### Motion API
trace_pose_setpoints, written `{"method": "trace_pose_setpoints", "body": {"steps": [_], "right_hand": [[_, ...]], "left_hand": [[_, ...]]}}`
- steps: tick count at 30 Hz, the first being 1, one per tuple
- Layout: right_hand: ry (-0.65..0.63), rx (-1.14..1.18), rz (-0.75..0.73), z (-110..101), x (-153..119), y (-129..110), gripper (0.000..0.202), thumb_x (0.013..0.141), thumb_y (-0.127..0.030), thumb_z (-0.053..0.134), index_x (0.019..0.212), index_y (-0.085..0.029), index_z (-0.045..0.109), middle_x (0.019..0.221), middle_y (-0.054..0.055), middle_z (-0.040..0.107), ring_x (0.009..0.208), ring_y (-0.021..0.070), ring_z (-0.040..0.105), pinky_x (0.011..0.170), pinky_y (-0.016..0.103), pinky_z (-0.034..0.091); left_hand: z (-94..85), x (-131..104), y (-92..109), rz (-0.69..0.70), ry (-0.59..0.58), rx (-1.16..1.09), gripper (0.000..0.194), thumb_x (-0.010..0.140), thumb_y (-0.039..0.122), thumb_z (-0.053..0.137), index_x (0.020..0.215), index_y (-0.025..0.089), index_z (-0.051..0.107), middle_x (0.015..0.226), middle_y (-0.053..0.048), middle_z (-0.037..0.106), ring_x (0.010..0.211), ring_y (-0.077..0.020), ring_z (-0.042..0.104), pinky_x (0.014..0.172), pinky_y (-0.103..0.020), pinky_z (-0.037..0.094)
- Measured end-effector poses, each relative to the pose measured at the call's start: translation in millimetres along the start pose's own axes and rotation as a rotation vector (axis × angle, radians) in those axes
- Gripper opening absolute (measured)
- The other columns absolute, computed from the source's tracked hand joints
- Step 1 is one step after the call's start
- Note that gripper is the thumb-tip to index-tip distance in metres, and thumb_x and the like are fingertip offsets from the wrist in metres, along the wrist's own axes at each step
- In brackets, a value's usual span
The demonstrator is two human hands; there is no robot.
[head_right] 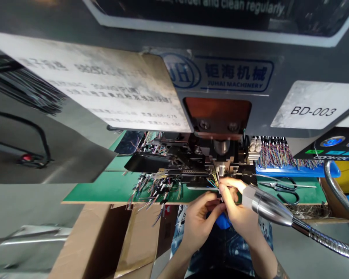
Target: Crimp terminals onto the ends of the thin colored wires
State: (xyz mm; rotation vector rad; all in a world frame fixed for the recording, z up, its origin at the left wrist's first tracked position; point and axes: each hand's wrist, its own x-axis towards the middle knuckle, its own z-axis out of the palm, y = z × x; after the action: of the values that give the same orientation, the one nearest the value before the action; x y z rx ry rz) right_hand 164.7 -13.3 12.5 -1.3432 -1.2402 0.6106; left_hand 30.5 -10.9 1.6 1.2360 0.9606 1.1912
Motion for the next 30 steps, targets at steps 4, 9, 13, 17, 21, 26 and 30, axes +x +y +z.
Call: {"method": "trace_pose_setpoints", "body": {"steps": [4,9,13,17,21,26,30], "right_hand": [[-0.060,-0.066,-0.188,-9.3,5.9,-7.1,0.007,0.097,-0.022,0.075,0.094,-0.027,0.081,0.099,0.004,0.080,0.090,0.0229,0.076,0.082,0.036,0.061],[-0.082,0.027,-0.092,-13.2,3.0,-7.6,0.006,0.098,-0.023,0.076,0.092,-0.025,0.076,0.092,0.004,0.079,0.081,0.0210,0.075,0.071,0.032,0.060],[-0.035,0.065,0.007,-9.2,-2.4,-1.5,0.005,0.097,-0.027,0.079,0.100,-0.027,0.083,0.092,0.002,0.082,0.082,0.0212,0.079,0.078,0.033,0.064],[-0.023,0.075,0.131,-5.1,-2.8,-1.4,0.012,0.097,-0.034,0.079,0.104,-0.027,0.086,0.094,0.004,0.085,0.087,0.0236,0.081,0.083,0.035,0.065],[-0.020,0.090,0.155,-2.9,-1.2,-3.6,0.013,0.098,-0.035,0.078,0.102,-0.025,0.086,0.077,0.003,0.080,0.072,0.0227,0.077,0.066,0.032,0.063],[-0.042,0.116,0.164,-1.9,0.1,-4.3,0.015,0.100,-0.038,0.076,0.104,-0.025,0.085,0.064,0.001,0.072,0.061,0.0216,0.071,0.053,0.031,0.057],[-0.043,0.108,0.159,-1.0,-0.2,-3.1,0.016,0.101,-0.038,0.076,0.104,-0.025,0.085,0.064,0.001,0.072,0.061,0.0217,0.070,0.054,0.031,0.057]], "left_hand": [[-10.4,1.5,10.8,-0.034,-0.075,-0.029,0.005,0.088,0.019,0.083,0.084,0.018,0.080,0.076,-0.003,0.079,0.068,-0.0171,0.079,0.066,-0.021,0.065],[-18.2,2.3,14.6,-0.168,-0.198,-0.146,0.009,0.088,0.023,0.085,0.083,0.018,0.079,0.074,-0.003,0.081,0.067,-0.0185,0.080,0.068,-0.024,0.066],[-13.3,3.0,9.7,-0.177,-0.152,-0.144,0.012,0.086,0.025,0.087,0.082,0.017,0.078,0.078,-0.005,0.082,0.072,-0.0224,0.084,0.068,-0.024,0.066],[-6.2,4.3,7.1,-0.144,-0.082,-0.116,0.012,0.086,0.025,0.086,0.082,0.017,0.079,0.078,-0.003,0.078,0.074,-0.0229,0.084,0.066,-0.023,0.066],[-3.2,5.3,8.1,-0.132,-0.062,-0.094,0.013,0.086,0.026,0.086,0.081,0.017,0.079,0.079,-0.004,0.078,0.074,-0.0233,0.084,0.067,-0.024,0.068],[-4.4,4.7,8.2,-0.125,-0.065,-0.082,0.013,0.088,0.028,0.085,0.084,0.017,0.080,0.085,-0.007,0.081,0.076,-0.0251,0.085,0.069,-0.027,0.069],[-4.5,4.2,6.3,-0.104,-0.071,-0.073,0.011,0.090,0.026,0.082,0.085,0.016,0.081,0.085,-0.007,0.081,0.077,-0.0248,0.085,0.070,-0.026,0.069]]}}
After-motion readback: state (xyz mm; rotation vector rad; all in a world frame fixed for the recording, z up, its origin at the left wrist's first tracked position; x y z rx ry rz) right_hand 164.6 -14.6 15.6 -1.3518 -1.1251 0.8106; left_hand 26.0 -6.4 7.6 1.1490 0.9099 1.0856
